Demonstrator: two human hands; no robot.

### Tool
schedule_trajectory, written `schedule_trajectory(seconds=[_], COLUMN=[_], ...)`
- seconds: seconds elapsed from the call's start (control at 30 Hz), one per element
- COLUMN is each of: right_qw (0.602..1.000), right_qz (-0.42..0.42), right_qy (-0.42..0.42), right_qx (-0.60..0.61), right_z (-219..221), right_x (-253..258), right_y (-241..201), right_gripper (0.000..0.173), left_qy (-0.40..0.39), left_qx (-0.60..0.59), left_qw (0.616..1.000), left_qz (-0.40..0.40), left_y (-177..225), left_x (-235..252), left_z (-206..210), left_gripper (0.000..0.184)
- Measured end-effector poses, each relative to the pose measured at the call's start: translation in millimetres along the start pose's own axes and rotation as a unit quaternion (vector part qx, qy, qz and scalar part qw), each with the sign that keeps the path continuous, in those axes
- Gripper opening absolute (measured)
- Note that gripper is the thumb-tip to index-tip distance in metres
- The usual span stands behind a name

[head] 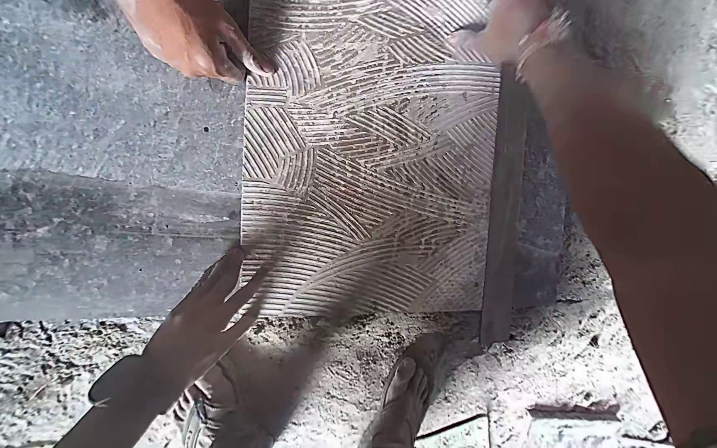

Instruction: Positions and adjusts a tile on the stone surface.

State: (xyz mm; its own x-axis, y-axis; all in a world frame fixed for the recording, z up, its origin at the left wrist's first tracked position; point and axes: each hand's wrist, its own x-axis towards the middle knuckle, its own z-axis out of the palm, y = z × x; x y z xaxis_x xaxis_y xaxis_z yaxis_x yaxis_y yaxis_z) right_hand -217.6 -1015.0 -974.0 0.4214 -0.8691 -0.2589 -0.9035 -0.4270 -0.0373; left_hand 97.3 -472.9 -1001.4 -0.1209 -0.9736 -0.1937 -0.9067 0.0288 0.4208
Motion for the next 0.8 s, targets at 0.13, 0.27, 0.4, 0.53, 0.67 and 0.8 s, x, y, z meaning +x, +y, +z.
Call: schedule_trajectory(seconds=[0.13,0.27,0.4,0.53,0.67,0.8], right_qw=[0.988,0.981,0.973,0.979,0.972,0.963], right_qz=[-0.055,-0.074,-0.109,-0.127,-0.134,-0.171], right_qy=[0.128,0.063,0.117,0.133,0.192,0.202], right_qx=[0.061,0.165,0.167,0.089,0.03,0.042], right_z=[60,101,147,155,161,160], right_x=[-112,-293,-413,-461,-463,-464], right_y=[-11,-2,2,-9,-18,-18], right_gripper=[0.057,0.044,0.036,0.033,0.024,0.023], left_qy=[-0.032,-0.076,-0.111,-0.12,-0.12,-0.102], left_qx=[0.028,0.045,0.066,0.076,0.131,0.164], left_qw=[0.999,0.995,0.99,0.988,0.982,0.98], left_qz=[0.018,0.038,0.054,0.058,0.059,0.047], left_y=[-1,3,4,6,13,23], left_x=[2,5,8,8,7,-4], left_z=[-6,-14,-23,-24,-23,-16], left_gripper=[0.067,0.074,0.078,0.081,0.077,0.063])
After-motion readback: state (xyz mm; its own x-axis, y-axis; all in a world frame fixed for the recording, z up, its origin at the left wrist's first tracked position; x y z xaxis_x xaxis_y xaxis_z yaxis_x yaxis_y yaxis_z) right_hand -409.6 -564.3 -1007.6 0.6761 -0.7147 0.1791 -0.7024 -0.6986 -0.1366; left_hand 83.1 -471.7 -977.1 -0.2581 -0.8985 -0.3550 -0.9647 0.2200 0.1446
